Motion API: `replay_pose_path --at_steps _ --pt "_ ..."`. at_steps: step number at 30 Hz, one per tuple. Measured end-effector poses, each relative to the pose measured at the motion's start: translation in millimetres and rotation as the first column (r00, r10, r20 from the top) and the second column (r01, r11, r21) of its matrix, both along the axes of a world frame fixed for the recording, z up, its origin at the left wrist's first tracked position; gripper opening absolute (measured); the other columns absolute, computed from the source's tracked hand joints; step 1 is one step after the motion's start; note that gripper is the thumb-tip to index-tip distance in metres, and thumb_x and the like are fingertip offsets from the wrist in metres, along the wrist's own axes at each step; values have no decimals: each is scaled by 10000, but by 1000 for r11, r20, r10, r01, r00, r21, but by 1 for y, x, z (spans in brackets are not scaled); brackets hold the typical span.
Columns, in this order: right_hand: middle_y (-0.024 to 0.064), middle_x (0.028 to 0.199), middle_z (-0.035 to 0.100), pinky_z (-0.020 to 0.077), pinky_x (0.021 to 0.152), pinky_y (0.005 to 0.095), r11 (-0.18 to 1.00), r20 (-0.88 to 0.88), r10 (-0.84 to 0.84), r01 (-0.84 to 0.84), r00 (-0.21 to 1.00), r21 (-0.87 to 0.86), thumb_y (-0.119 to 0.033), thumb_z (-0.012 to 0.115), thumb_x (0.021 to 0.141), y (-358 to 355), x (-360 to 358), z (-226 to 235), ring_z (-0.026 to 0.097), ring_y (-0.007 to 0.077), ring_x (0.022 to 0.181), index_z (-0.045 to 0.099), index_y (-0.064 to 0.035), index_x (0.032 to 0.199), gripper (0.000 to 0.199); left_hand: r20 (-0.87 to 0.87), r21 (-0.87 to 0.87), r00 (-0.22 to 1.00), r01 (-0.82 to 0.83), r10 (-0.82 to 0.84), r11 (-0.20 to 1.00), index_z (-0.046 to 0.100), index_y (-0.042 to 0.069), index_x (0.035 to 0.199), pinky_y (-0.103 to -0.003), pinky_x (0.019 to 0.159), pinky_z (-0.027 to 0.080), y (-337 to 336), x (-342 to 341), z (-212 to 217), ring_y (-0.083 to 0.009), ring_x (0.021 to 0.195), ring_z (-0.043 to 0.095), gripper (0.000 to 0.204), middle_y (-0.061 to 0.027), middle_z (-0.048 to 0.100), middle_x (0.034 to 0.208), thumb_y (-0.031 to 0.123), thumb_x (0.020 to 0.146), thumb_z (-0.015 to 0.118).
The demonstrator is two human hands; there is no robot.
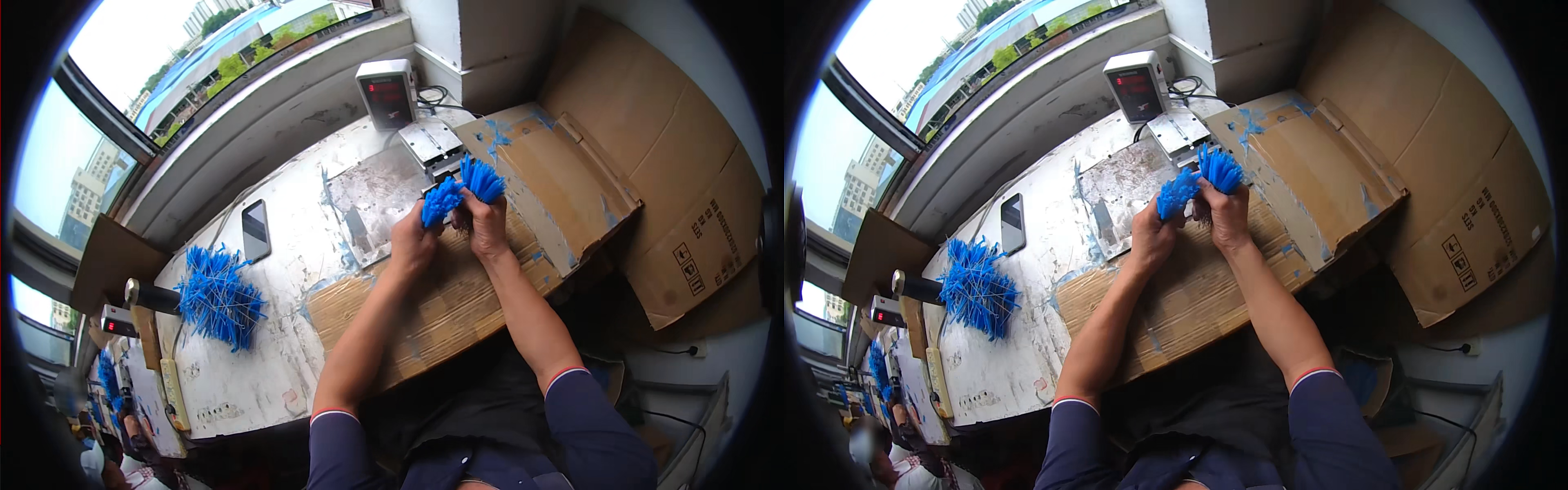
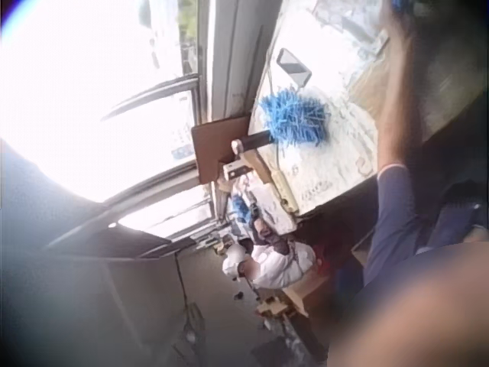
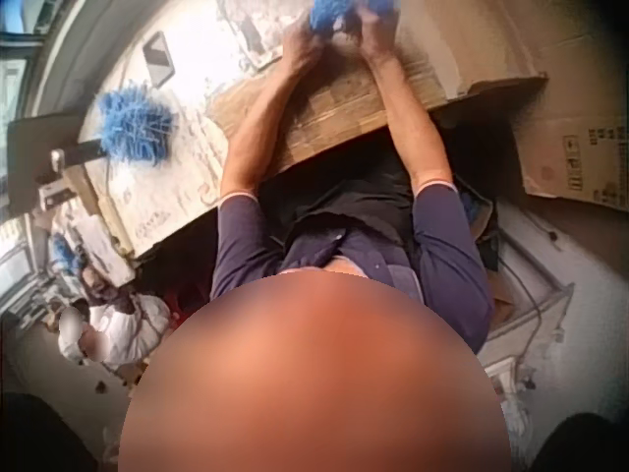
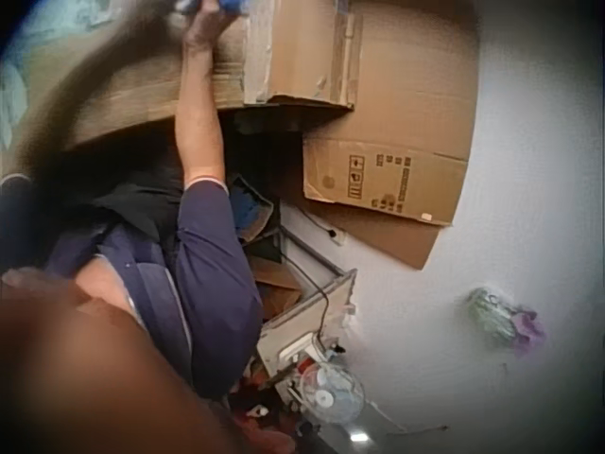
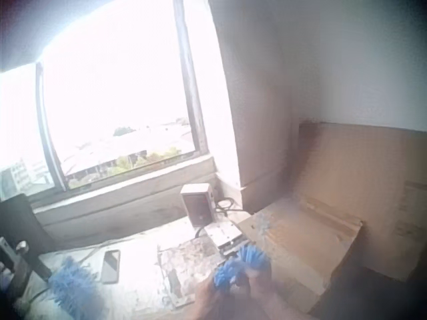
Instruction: Assembling small blue fiber bundles into metal brush ferrules.
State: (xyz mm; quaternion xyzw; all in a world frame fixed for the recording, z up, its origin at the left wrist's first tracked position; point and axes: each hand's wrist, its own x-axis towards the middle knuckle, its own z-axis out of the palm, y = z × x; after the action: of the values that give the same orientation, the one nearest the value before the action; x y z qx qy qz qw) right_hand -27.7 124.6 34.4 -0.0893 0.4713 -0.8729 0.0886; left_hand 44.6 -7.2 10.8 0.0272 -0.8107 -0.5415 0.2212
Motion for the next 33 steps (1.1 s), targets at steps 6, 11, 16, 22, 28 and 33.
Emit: replay_pose_path --at_steps 6,11,16,22,28,33 --pt "9 702 628 438 441 231 976 -155 -64 94 986 196 -163 746 906 -2 -2 -7 550 70 522 685 -43 901 135 -191 417 975 -25 115 908 679 21 974 -292 674 542 9 -6 -4 -116 774 665 62 -26 692 823 73 967 647" --pt "-13 705 644 444 443 227 922 -258 139 -30 956 385 -170 726 929 -5 -4 -20 558 52 534 689 -60 912 117 -240 474 967 42 83 880 683 23 1003 -295 700 538 3 -11 -9 -108 759 631 102 -15 672 833 121 984 661" --pt "-59 830 674 467 652 225 915 -246 238 -133 940 380 -100 727 928 -5 16 -3 581 31 733 715 -40 952 65 -62 590 987 -85 151 803 679 38 1015 -263 620 523 3 -11 -10 -85 784 630 105 -18 681 889 140 1004 654" --pt "-64 792 652 433 609 223 856 -258 362 -210 896 472 -87 744 910 5 15 -13 562 28 692 725 -61 952 53 -81 531 993 -25 81 847 721 44 1035 -259 612 511 -2 -6 -5 -81 770 623 107 5 686 866 122 967 698" --pt "-6 713 631 450 439 245 894 -17 271 -245 962 374 -127 758 897 2 8 -9 557 76 523 660 -49 914 127 4 600 937 -282 349 749 737 28 1030 -262 731 515 -5 -6 8 -87 817 642 221 -18 738 906 137 858 823" --pt "36 688 610 496 440 299 881 -39 168 -133 985 455 -163 707 931 -18 14 -8 592 132 524 620 -50 966 147 -132 459 950 -193 282 867 743 54 1020 -234 701 491 7 5 16 -47 791 602 158 30 706 893 128 892 798"
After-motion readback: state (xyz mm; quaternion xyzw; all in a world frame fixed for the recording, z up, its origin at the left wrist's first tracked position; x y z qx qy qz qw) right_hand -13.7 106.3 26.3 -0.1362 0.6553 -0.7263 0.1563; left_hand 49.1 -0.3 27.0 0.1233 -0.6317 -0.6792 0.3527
